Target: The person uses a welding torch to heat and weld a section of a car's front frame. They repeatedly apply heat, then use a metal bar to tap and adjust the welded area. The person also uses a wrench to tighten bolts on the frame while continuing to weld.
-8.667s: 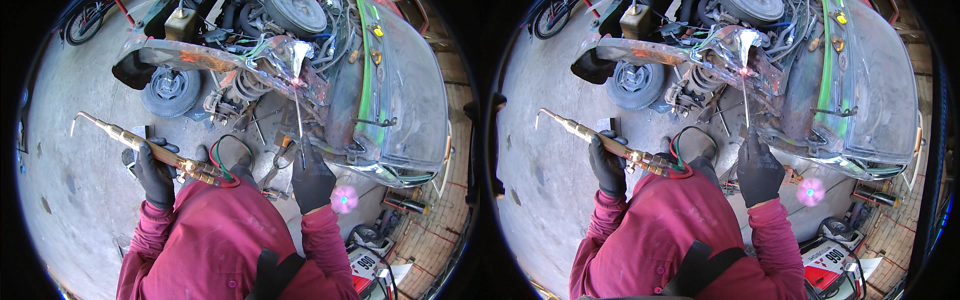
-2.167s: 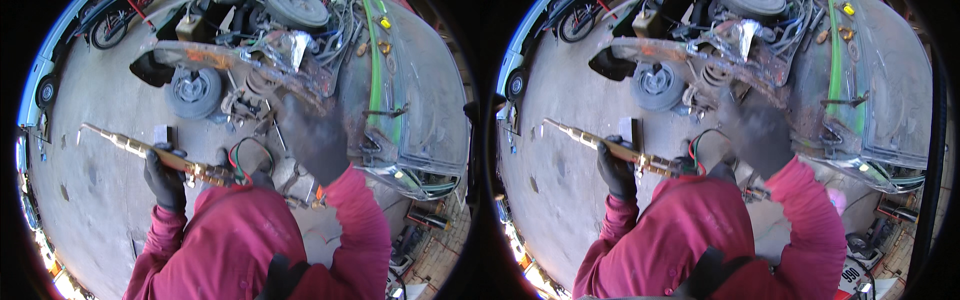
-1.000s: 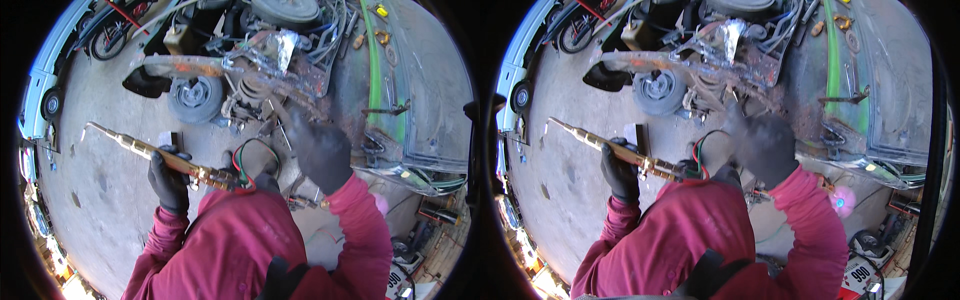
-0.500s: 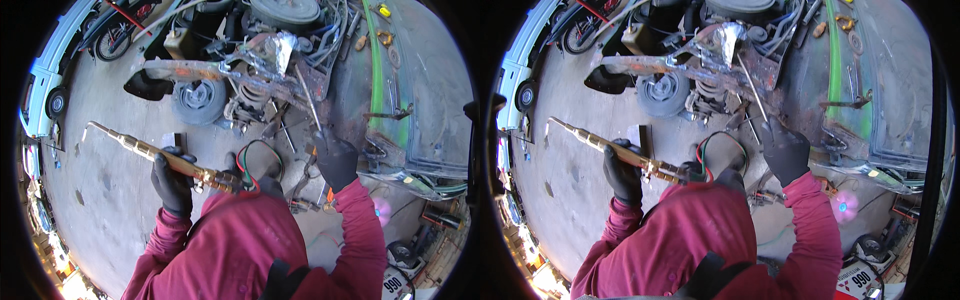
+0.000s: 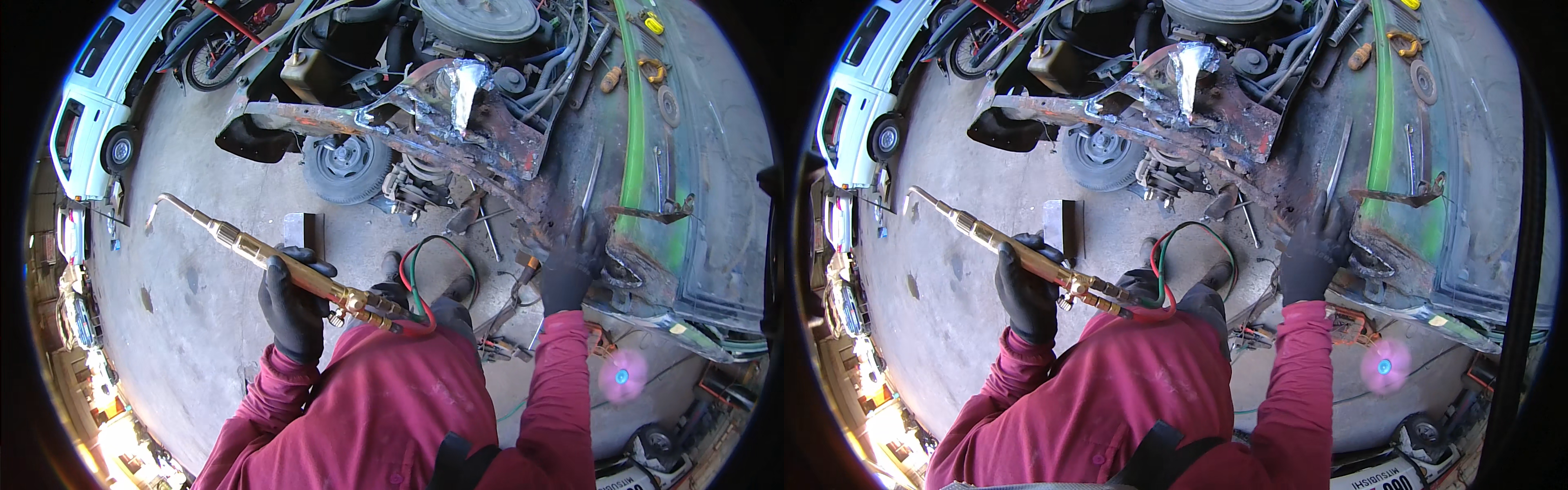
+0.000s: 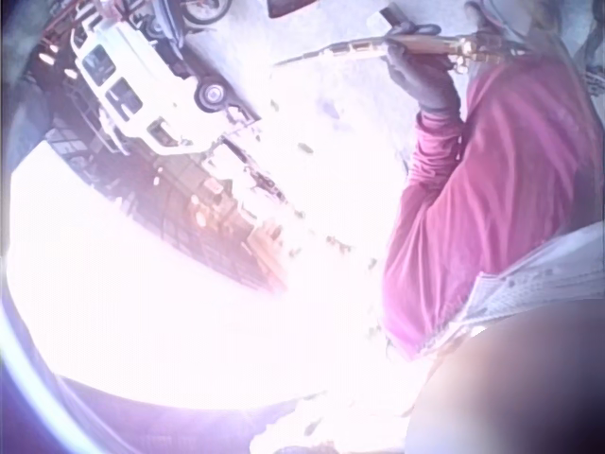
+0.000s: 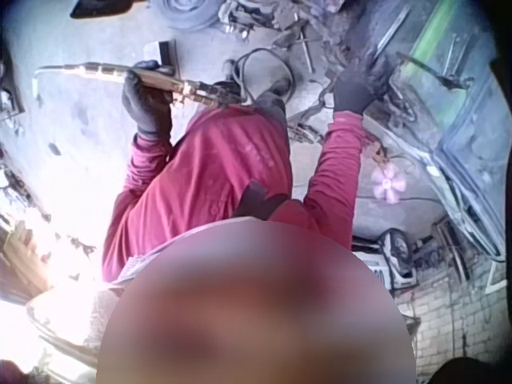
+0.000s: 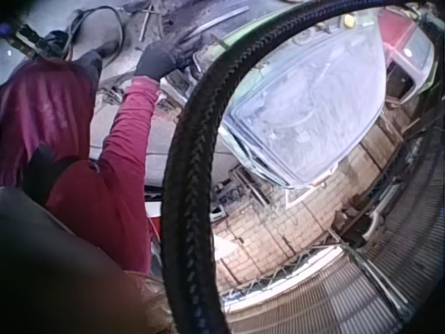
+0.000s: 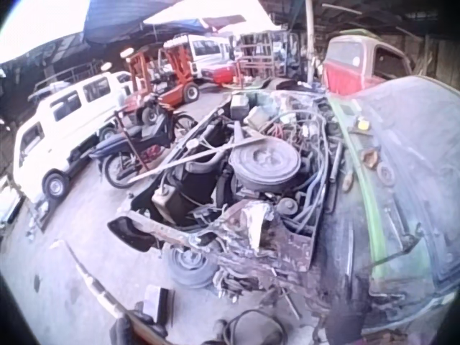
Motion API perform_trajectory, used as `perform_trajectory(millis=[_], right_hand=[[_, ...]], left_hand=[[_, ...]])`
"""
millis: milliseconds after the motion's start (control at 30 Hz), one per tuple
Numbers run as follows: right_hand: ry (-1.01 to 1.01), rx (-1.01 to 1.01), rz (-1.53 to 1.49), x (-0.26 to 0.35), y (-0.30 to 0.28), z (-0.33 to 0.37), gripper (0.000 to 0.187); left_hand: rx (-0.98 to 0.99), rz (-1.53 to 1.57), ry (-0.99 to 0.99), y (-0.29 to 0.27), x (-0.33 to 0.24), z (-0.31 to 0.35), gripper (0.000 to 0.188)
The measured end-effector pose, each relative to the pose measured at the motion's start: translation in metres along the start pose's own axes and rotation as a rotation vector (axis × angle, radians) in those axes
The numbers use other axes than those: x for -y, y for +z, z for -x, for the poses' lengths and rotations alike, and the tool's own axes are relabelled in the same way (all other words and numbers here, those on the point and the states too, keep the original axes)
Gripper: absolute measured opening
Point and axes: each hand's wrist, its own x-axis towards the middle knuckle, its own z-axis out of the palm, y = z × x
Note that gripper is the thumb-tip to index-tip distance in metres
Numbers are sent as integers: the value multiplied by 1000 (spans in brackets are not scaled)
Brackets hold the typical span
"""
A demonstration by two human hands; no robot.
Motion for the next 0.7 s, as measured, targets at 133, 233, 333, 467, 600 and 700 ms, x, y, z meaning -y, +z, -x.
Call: perform_trajectory(millis=[133, 233, 333, 467, 600, 700], right_hand=[[29, -44, -42, 0, 15, 11, 61], [53, -57, -117, -3, 11, 16, 62], [75, -27, -209, -3, -2, 21, 61], [80, -67, -291, 9, -24, 35, 63], [122, -64, -484, 26, -54, 49, 63], [108, 197, -920, 40, -86, 60, 65]], left_hand=[[-8, -16, -10, 19, -2, 13, 63], [48, 3, -58, 29, -6, 23, 62], [40, -38, -52, 44, -2, 29, 63], [111, 54, -82, 60, -2, 37, 60], [206, 132, -110, 74, -4, 45, 57], [322, 97, -122, 81, -9, 48, 59]])
